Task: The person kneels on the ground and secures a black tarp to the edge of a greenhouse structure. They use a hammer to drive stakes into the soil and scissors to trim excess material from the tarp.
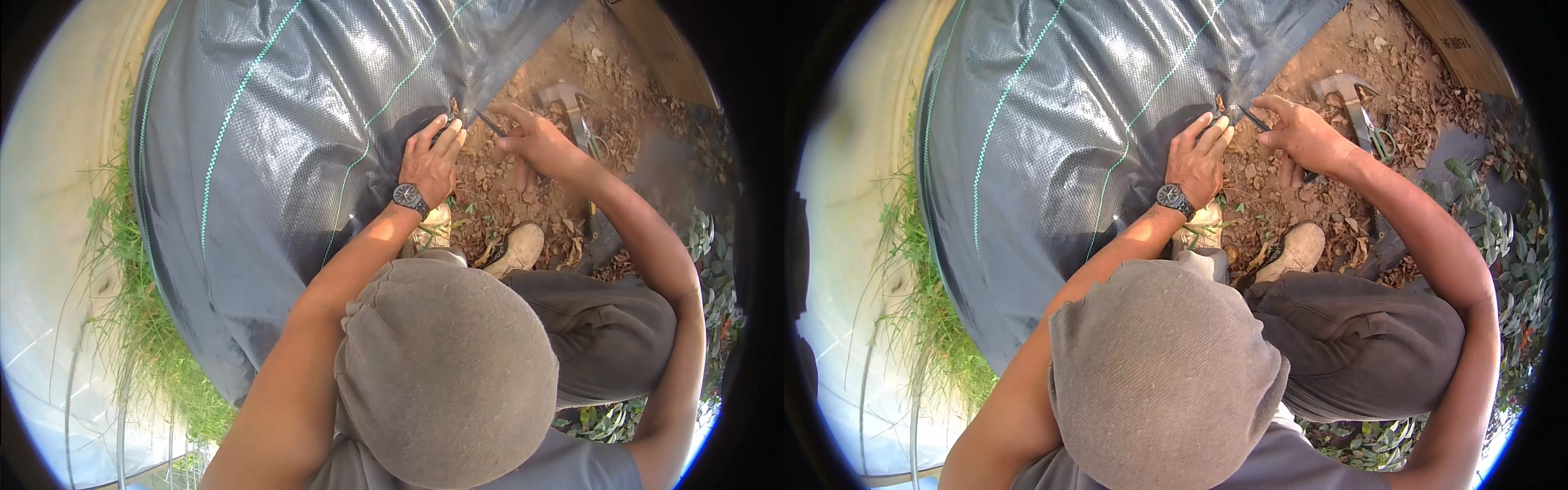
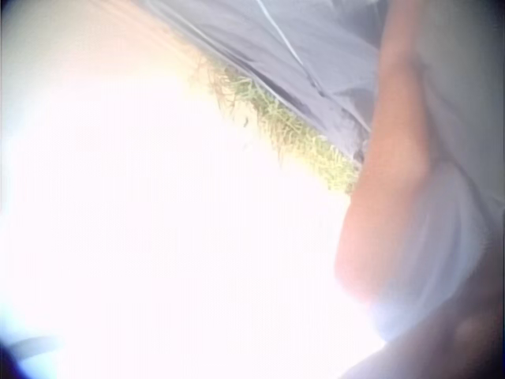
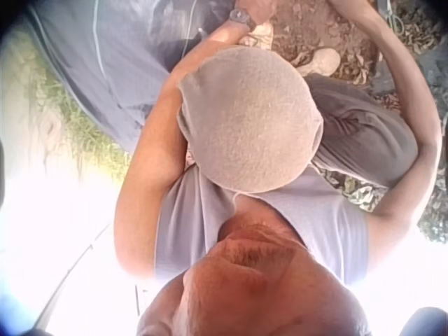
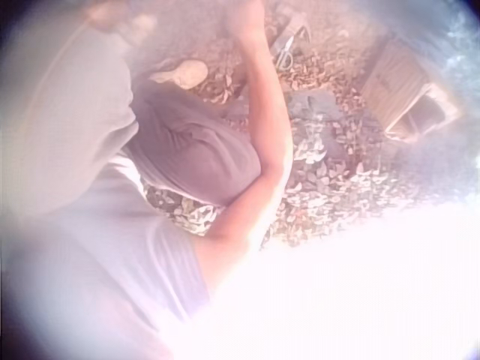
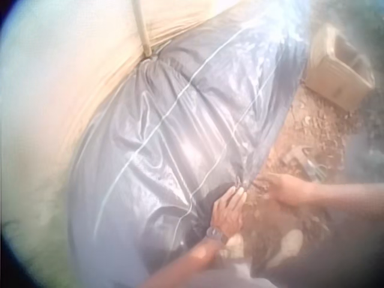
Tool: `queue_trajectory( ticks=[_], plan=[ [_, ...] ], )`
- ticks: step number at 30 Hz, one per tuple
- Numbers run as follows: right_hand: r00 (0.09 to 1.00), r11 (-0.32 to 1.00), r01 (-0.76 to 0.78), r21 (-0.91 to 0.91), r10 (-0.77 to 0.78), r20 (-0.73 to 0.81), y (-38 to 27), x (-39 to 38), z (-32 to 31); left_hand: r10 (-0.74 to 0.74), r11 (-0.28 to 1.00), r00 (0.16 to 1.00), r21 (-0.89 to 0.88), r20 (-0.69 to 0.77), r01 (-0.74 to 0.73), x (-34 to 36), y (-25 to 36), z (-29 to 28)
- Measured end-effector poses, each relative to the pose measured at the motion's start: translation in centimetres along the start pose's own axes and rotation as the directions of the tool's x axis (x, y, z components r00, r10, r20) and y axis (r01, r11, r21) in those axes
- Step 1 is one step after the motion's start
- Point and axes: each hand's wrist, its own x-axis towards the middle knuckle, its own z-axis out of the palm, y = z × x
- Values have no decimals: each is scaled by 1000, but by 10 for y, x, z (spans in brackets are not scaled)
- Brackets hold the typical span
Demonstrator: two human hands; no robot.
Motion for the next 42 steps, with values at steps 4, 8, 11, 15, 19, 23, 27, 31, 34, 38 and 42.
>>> queue_trajectory(
  ticks=[4,8,11,15,19,23,27,31,34,38,42],
  plan=[
    [999,992,-38,-120,40,11,0,12,-2,10,1000,1000,15,-3,-10,-1,-2,4],
    [991,974,122,-190,-129,-26,23,29,-1,12,1000,1000,-4,-19,-13,-1,-3,5],
    [984,979,166,-115,-172,-42,32,30,-4,9,1000,1000,-15,-15,-10,-1,-2,4],
    [996,992,66,-110,-72,-48,12,21,0,3,1000,1000,3,-13,-3,-3,-5,5],
    [998,992,34,-124,-39,-40,7,19,-1,-6,1000,1000,-10,-9,6,-3,-4,7],
    [999,991,35,-125,-37,-11,15,29,-1,3,1000,1000,24,-8,-3,-3,-5,9],
    [1000,999,-21,-35,21,1,19,38,-4,6,1000,1000,15,1,-6,-2,-4,7],
    [996,996,-86,33,86,-26,6,37,-2,12,999,1000,32,-1,-12,-3,-4,7],
    [992,981,-123,149,120,30,-12,37,0,6,998,1000,63,22,-7,-3,-6,7],
    [997,991,16,129,-6,-77,-11,43,1,25,999,1000,45,12,-26,-1,-5,9],
    [973,962,185,-201,-209,-101,-34,22,10,16,998,1000,61,3,-16,-4,-10,14]
  ],
)
